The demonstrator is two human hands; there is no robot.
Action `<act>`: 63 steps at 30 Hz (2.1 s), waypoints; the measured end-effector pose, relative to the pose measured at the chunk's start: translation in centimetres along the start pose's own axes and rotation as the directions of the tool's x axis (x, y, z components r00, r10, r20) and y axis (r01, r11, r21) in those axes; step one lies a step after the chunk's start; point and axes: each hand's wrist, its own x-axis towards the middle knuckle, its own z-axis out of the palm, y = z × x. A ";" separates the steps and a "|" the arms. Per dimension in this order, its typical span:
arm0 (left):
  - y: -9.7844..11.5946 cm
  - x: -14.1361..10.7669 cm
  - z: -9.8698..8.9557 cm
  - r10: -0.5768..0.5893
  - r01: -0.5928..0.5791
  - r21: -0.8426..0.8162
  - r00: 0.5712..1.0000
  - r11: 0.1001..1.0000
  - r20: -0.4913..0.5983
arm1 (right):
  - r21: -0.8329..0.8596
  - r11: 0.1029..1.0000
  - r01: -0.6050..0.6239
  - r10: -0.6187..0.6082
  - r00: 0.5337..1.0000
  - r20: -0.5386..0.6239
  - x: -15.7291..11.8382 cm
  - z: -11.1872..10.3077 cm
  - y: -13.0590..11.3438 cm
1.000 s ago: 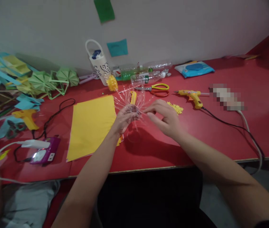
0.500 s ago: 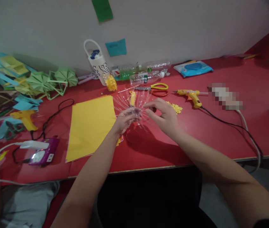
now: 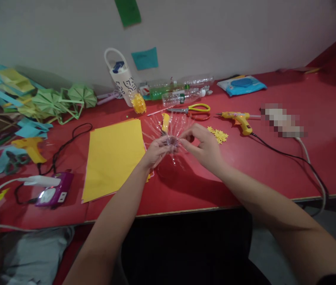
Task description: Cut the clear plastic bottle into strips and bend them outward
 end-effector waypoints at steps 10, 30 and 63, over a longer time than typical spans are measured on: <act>0.1 0.2 -0.2 0.058 -0.055 0.032 0.993 0.998 -0.100 | -0.073 0.973 0.217 -0.210 0.974 0.089 -0.3 0.1 -0.2; 0.8 0.1 -0.2 0.145 -0.137 0.057 0.975 0.989 -0.171 | -0.109 0.980 0.167 -0.151 0.978 0.146 -0.3 0.1 -0.3; 0.9 0.1 -0.1 0.068 -0.073 -0.042 0.992 0.996 -0.102 | -0.075 0.965 0.250 -0.244 0.967 0.074 -0.2 -0.6 -1.0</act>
